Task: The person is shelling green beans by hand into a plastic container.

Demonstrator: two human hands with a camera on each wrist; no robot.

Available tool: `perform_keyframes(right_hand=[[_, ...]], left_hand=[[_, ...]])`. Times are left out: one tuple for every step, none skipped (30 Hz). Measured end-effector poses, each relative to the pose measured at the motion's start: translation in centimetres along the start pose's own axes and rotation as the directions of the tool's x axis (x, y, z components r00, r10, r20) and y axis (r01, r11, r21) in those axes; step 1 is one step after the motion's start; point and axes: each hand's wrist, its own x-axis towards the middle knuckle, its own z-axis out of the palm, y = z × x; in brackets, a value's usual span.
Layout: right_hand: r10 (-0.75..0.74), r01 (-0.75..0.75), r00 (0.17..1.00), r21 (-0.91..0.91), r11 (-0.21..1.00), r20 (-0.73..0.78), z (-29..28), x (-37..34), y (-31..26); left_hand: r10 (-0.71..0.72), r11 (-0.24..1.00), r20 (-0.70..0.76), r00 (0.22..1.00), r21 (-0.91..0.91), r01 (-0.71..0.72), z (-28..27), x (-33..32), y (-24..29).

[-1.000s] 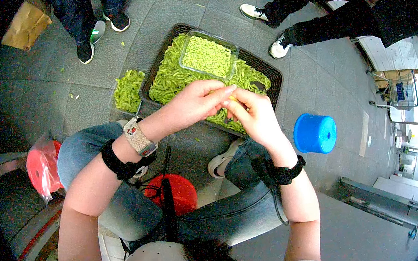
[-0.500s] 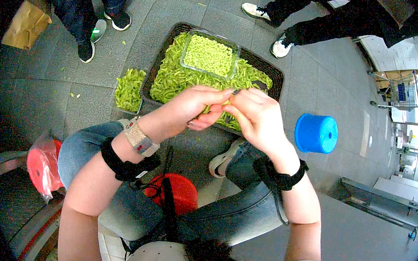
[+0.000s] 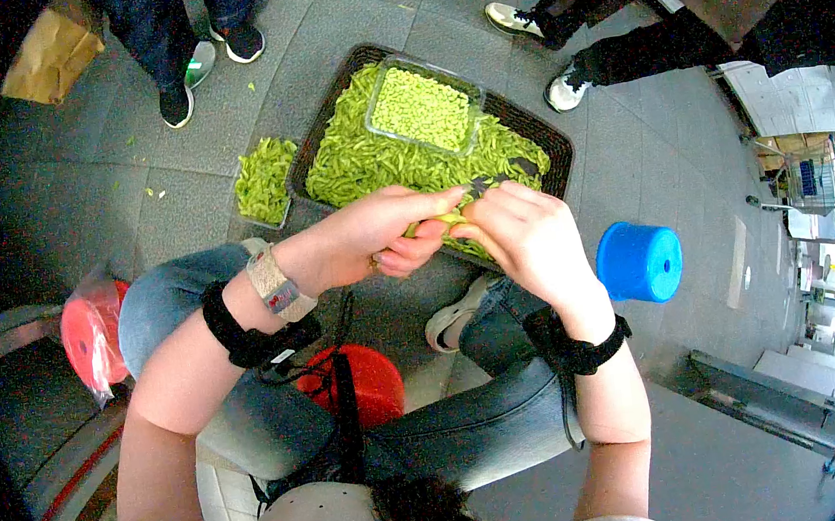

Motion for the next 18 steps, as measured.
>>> perform_keyframes(right_hand=[[0.035,-0.034,0.999,0.041,0.999,-0.019,0.1,-0.1,0.1],[0.095,-0.094,0.995,0.101,0.990,-0.005,0.0,-0.1,0.2],[0.155,-0.155,0.988,0.161,0.975,0.013,0.0,-0.2,0.2],[0.212,-0.215,0.977,0.219,0.952,0.036,0.0,-0.4,0.2],[0.278,-0.285,0.958,0.301,0.910,0.067,0.0,-0.5,0.0],[0.340,-0.353,0.935,0.376,0.857,0.102,0.0,-0.6,-0.2],[0.397,-0.417,0.907,0.444,0.793,0.142,0.0,-0.8,-0.3],[0.392,-0.418,0.907,0.459,0.784,0.156,-0.1,-0.9,-0.4],[0.386,-0.419,0.907,0.474,0.774,0.170,-0.2,-1.0,-0.5],[0.380,-0.420,0.906,0.490,0.764,0.185,-0.2,-1.1,-0.5],[0.370,-0.418,0.908,0.511,0.751,0.198,-0.3,-1.0,-0.6],[0.359,-0.414,0.909,0.532,0.739,0.211,-0.4,-0.9,-0.7],[0.348,-0.411,0.911,0.553,0.725,0.222,-0.5,-0.9,-0.7],[0.349,-0.413,0.908,0.637,0.650,0.232,-0.4,-1.0,-0.7],[0.351,-0.411,0.905,0.713,0.568,0.242,-0.1,-1.2,-0.5],[0.352,-0.404,0.902,0.779,0.479,0.252,-0.1,-1.3,-0.4],[0.351,-0.409,0.898,0.791,0.454,0.263,-0.1,-1.2,-0.3],[0.350,-0.415,0.895,0.803,0.428,0.276,-0.3,-1.1,-0.2]], left_hand=[[0.056,0.995,-0.047,0.997,0.086,-0.052,0.3,-0.2,0.3],[0.101,0.987,-0.067,0.993,0.135,-0.092,0.4,-0.1,0.5],[0.147,0.975,-0.086,0.985,0.183,-0.129,0.5,0.0,0.6],[0.192,0.959,-0.103,0.976,0.231,-0.164,0.6,0.0,0.7],[0.212,0.955,-0.077,0.974,0.226,-0.191,0.6,0.1,0.6],[0.234,0.951,-0.049,0.971,0.221,-0.218,0.6,0.1,0.6],[0.255,0.945,-0.021,0.967,0.216,-0.244,0.7,0.2,0.5],[0.236,0.955,-0.031,0.971,0.193,-0.226,0.8,0.2,0.6],[0.216,0.964,-0.042,0.976,0.169,-0.206,0.9,0.2,0.6],[0.195,0.972,-0.053,0.979,0.144,-0.185,1.0,0.1,0.7],[0.195,0.972,-0.031,0.980,0.138,-0.189,0.8,0.2,0.6],[0.195,0.972,-0.010,0.981,0.132,-0.192,0.6,0.3,0.5],[0.195,0.973,0.011,0.981,0.127,-0.195,0.5,0.3,0.5],[0.199,0.972,0.046,0.979,0.120,-0.203,0.4,0.4,0.4],[0.202,0.971,0.083,0.976,0.114,-0.210,0.5,0.3,0.4],[0.205,0.970,0.120,0.971,0.106,-0.218,0.6,0.3,0.5],[0.215,0.968,0.159,0.964,0.093,-0.232,0.7,0.2,0.5],[0.225,0.967,0.197,0.954,0.079,-0.244,0.9,0.0,0.8]])
